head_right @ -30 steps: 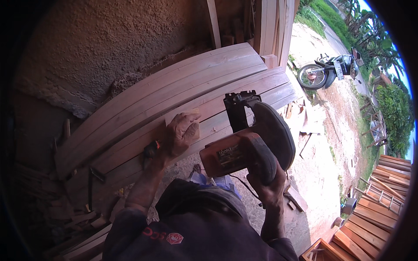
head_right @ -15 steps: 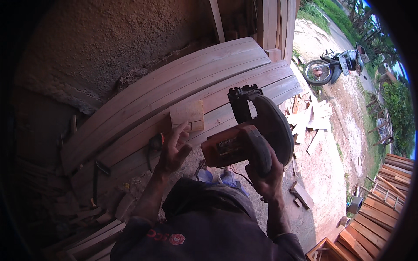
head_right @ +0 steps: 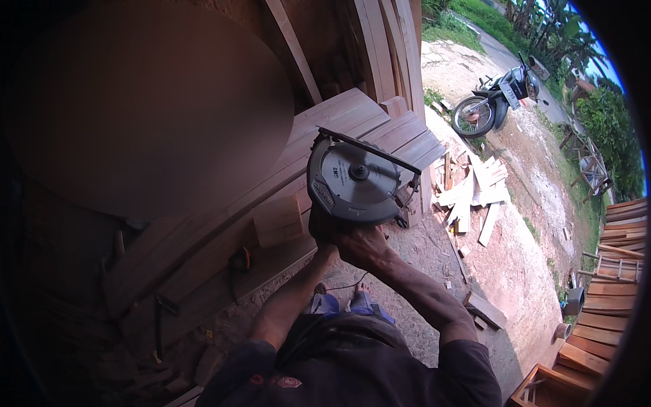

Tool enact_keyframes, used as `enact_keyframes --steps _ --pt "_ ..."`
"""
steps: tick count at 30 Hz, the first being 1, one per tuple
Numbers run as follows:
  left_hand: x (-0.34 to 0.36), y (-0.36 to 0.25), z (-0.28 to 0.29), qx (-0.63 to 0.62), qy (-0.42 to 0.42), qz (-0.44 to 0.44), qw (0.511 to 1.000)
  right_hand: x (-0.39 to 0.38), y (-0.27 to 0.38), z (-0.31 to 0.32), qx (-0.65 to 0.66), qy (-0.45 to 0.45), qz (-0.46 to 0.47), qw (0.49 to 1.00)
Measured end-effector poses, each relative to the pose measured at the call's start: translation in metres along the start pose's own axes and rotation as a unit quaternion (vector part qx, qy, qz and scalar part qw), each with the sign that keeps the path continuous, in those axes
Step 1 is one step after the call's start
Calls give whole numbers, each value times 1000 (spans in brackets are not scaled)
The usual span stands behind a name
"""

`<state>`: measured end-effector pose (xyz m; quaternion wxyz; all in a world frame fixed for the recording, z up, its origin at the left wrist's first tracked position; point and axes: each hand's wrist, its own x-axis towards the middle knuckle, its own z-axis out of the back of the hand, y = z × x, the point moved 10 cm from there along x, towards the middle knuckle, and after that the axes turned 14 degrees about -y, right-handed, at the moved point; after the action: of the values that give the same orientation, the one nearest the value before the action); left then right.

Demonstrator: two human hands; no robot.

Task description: The person walks into a cluttered woodworking shop, picks up a circular saw, and cuts several wooden planks. The person adjusts the saw and continues cutting additional pieces of wood.

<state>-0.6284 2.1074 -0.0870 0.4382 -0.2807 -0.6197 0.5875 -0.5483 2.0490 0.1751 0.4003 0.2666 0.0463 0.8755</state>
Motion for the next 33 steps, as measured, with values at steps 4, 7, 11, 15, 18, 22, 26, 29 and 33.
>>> enact_keyframes --steps 4,7,11,15,18,22,26,29,33 --pt "0 34 -24 259 -81 -236 933 4 -2 -27 -67 33 67 995" --pt "-3 46 -13 164 -67 -147 973 5 -3 -23 -42 2 83 996" --pt "-3 55 -3 -66 -75 89 991 9 -13 -26 -14 17 56 998" --pt "14 35 -6 14 -82 37 996 19 -14 -31 1 14 86 996" --pt "21 35 -19 25 6 19 999 21 -12 -36 -26 -3 117 993" --pt "10 35 -37 32 161 10 986 15 -10 -46 -42 -14 136 990" --pt "4 34 -40 43 223 6 974 10 -9 -50 -47 -26 170 984" --pt "5 32 -38 50 223 -3 973 10 -12 -49 -45 -43 169 984" --pt "5 27 -31 61 193 -20 979 7 -26 -58 -67 -9 126 990"
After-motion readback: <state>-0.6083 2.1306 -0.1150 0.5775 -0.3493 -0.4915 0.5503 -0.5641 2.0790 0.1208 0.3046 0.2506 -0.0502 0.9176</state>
